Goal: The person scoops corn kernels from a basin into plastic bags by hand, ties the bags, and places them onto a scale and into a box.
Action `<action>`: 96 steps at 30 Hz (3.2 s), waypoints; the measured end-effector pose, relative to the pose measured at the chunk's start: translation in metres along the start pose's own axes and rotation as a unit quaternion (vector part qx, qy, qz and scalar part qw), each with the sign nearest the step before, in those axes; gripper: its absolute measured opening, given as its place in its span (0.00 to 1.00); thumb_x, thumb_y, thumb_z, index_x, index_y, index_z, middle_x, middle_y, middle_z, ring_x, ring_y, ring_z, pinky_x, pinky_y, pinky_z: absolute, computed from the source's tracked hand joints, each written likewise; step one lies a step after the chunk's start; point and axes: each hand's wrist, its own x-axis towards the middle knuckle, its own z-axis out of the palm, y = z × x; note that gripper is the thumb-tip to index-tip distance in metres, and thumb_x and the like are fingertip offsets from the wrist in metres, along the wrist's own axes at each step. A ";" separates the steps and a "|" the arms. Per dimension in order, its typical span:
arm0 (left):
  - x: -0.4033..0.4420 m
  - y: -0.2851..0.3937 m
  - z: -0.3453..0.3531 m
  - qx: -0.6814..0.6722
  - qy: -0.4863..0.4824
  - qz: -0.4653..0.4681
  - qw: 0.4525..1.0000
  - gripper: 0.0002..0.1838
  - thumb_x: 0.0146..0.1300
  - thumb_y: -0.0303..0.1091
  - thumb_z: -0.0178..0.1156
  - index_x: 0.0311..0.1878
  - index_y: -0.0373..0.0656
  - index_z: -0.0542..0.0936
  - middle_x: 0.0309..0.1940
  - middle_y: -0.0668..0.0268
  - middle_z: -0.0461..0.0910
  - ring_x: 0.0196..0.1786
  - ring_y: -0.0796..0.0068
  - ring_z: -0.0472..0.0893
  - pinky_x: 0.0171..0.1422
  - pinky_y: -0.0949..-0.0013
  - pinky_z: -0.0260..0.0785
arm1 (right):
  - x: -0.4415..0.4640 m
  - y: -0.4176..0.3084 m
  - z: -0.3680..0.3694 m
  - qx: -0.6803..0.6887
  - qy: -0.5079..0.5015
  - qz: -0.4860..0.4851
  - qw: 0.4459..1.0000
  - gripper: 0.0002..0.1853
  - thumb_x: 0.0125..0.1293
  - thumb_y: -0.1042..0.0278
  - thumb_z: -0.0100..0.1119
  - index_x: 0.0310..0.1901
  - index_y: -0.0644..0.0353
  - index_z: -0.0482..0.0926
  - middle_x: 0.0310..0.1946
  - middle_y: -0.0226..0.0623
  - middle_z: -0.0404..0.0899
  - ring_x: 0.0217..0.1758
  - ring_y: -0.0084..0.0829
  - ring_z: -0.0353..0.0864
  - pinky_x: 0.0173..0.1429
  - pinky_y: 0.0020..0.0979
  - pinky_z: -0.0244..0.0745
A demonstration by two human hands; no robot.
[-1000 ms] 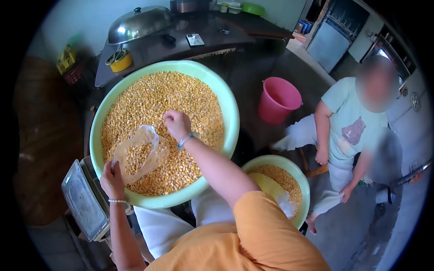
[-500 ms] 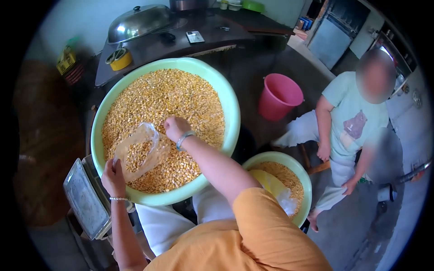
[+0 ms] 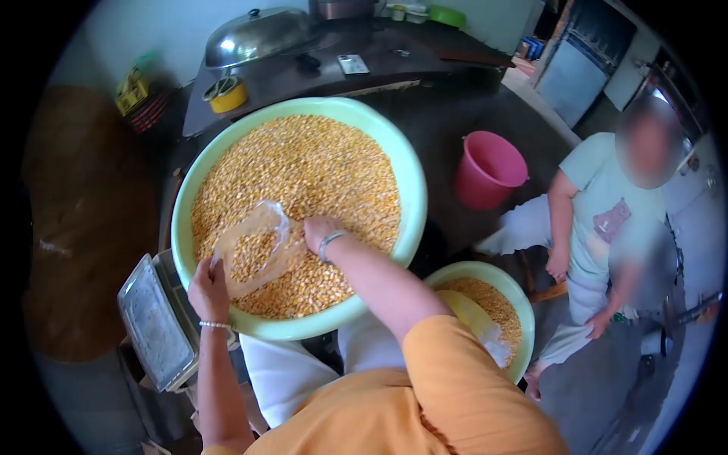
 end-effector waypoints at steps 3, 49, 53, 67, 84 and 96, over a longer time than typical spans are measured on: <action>0.000 -0.002 0.004 -0.001 -0.009 -0.015 1.000 0.08 0.59 0.39 0.58 0.37 0.48 0.80 0.19 0.57 0.77 0.25 0.55 0.78 0.29 0.59 0.69 | -0.008 -0.001 -0.003 0.036 -0.011 0.045 0.998 0.12 0.62 0.66 0.49 0.40 0.61 0.80 0.44 0.50 0.78 0.49 0.45 0.78 0.53 0.41 0.73; 0.001 -0.007 0.001 -0.006 0.019 -0.005 1.000 0.09 0.65 0.40 0.49 0.42 0.49 0.75 0.20 0.52 0.77 0.26 0.49 0.77 0.30 0.51 0.68 | 0.010 -0.130 -0.035 0.393 -0.028 -0.244 0.886 0.15 0.61 0.60 0.57 0.21 0.60 0.76 0.13 0.31 0.71 0.16 0.24 0.70 0.22 0.27 0.66; 0.003 -0.005 -0.002 -0.030 -0.010 -0.034 0.999 0.09 0.65 0.40 0.48 0.42 0.49 0.75 0.21 0.52 0.77 0.26 0.49 0.77 0.30 0.50 0.68 | 0.026 -0.133 -0.004 0.240 0.037 -0.310 0.919 0.14 0.59 0.60 0.58 0.23 0.61 0.80 0.16 0.36 0.76 0.18 0.25 0.72 0.28 0.30 0.69; 0.002 -0.008 -0.005 -0.053 0.012 -0.039 0.998 0.10 0.66 0.40 0.47 0.43 0.47 0.73 0.23 0.51 0.77 0.28 0.47 0.77 0.32 0.50 0.67 | 0.010 -0.054 -0.016 0.289 0.004 -0.243 0.926 0.08 0.59 0.65 0.57 0.36 0.58 0.82 0.31 0.33 0.83 0.34 0.24 0.80 0.41 0.27 0.74; 0.000 -0.004 -0.006 -0.005 -0.011 -0.007 1.000 0.08 0.57 0.39 0.56 0.37 0.48 0.77 0.21 0.55 0.78 0.27 0.52 0.78 0.32 0.55 0.70 | -0.013 0.008 0.000 -0.029 0.030 -0.021 0.999 0.13 0.59 0.61 0.51 0.39 0.56 0.81 0.39 0.49 0.79 0.44 0.45 0.79 0.50 0.41 0.73; -0.001 -0.005 -0.003 -0.008 0.003 0.002 1.000 0.09 0.59 0.41 0.55 0.36 0.48 0.77 0.19 0.55 0.77 0.25 0.53 0.78 0.30 0.54 0.70 | 0.027 0.025 -0.008 0.251 0.107 -0.037 0.961 0.15 0.61 0.57 0.53 0.29 0.61 0.80 0.23 0.43 0.79 0.25 0.32 0.76 0.35 0.35 0.71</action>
